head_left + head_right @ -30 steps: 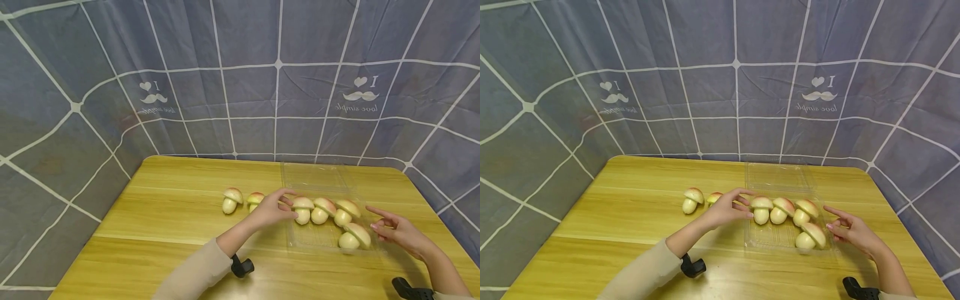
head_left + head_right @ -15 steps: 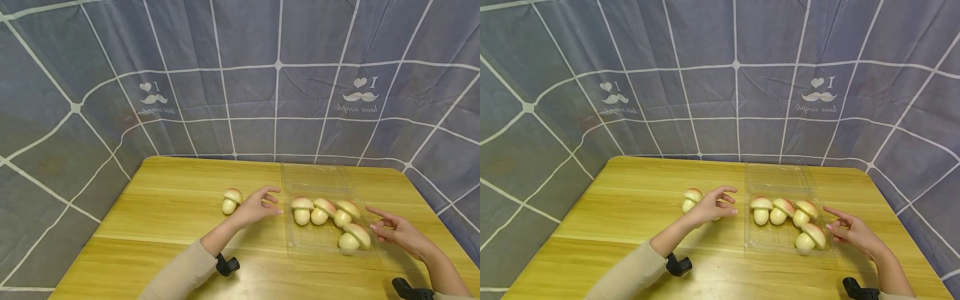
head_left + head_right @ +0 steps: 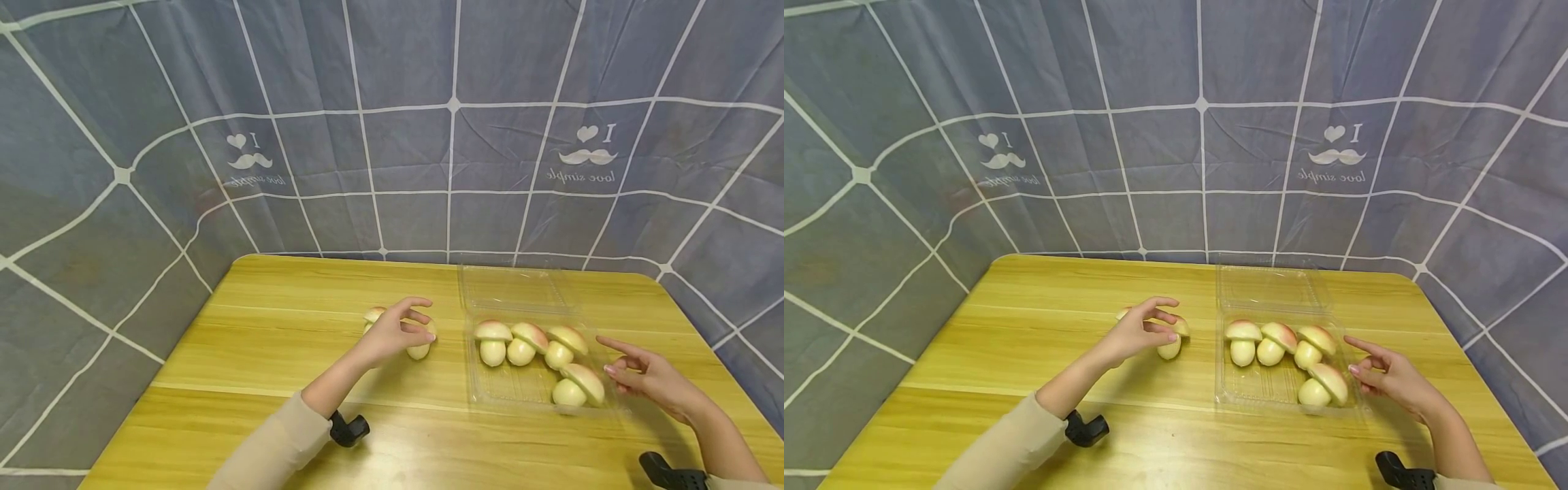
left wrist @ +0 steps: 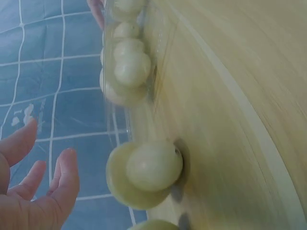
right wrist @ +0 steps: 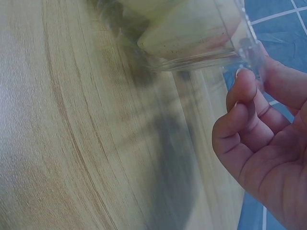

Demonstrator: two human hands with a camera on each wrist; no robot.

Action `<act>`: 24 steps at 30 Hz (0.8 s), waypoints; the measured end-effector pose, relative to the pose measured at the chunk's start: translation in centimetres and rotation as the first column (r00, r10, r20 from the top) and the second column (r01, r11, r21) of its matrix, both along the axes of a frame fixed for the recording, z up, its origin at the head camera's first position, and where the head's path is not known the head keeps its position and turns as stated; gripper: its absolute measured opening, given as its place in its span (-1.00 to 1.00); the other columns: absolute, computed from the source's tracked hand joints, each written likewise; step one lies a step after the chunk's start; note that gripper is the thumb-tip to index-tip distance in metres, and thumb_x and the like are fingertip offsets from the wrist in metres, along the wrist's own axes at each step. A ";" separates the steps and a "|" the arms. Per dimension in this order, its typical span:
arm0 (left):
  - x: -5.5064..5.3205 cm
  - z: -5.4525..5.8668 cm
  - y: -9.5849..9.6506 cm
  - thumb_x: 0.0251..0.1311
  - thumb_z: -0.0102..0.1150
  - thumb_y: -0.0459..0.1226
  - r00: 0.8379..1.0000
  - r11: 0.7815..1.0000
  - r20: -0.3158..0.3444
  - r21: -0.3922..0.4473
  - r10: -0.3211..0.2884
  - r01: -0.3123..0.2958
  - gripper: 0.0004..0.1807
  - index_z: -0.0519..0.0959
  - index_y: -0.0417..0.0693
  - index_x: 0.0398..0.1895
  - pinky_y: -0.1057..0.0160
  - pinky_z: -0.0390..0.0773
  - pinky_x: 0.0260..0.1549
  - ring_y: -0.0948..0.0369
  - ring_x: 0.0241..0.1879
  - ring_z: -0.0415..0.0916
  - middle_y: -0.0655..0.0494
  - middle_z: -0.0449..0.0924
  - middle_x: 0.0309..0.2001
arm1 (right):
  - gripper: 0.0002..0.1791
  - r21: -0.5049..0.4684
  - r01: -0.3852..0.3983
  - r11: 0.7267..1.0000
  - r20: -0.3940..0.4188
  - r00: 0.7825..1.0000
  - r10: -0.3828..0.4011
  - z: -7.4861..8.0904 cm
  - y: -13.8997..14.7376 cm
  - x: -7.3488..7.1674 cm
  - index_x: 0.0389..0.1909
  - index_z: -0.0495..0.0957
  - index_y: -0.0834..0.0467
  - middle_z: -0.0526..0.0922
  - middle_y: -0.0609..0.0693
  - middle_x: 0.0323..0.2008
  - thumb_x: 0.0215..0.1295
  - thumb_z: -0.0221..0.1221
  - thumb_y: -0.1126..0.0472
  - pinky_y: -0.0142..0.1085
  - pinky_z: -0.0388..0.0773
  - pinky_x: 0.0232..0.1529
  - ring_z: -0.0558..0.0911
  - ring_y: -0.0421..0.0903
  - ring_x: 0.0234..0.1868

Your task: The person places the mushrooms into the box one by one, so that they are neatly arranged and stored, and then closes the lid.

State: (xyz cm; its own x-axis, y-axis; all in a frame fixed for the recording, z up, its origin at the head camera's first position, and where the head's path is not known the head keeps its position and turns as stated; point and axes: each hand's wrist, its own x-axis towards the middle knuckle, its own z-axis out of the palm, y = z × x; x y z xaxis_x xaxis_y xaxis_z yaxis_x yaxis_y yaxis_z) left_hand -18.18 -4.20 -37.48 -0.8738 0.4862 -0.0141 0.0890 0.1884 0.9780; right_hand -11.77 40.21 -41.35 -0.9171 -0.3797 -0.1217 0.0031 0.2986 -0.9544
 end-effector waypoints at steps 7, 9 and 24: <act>-0.2 0.0 -1.4 0.08 0.28 -0.41 0.999 0.999 -0.031 -0.006 0.037 -0.037 -0.42 0.36 -0.13 0.22 0.16 0.55 -0.17 0.00 -0.11 0.54 -0.23 0.47 0.01 | -0.38 0.019 0.000 1.000 -0.004 1.000 0.000 0.2 0.0 -0.1 0.18 0.27 -0.46 0.56 -0.04 -0.35 0.38 -0.02 0.37 -0.33 0.55 -0.41 0.53 -0.26 -0.45; -0.3 -0.1 -1.9 0.08 0.28 -0.41 0.998 0.999 -0.029 -0.006 0.052 -0.052 -0.41 0.36 -0.13 0.22 0.17 0.55 -0.19 0.00 -0.11 0.54 -0.23 0.47 0.00 | -0.38 0.015 -0.002 1.000 -0.003 1.000 0.002 0.2 0.0 -0.1 0.19 0.28 -0.45 0.56 -0.04 -0.35 0.38 -0.02 0.37 -0.33 0.56 -0.41 0.53 -0.27 -0.45; -1.1 -0.6 -5.9 0.10 0.26 -0.40 0.993 0.991 -0.010 -0.050 0.121 -0.121 -0.38 0.31 -0.11 0.26 0.17 0.54 -0.14 0.02 -0.08 0.48 -0.22 0.44 0.00 | -0.37 -0.012 0.000 1.000 0.009 1.000 0.000 0.3 -0.3 0.2 0.18 0.30 -0.44 0.55 -0.06 -0.36 0.37 -0.01 0.39 -0.33 0.56 -0.39 0.54 -0.24 -0.44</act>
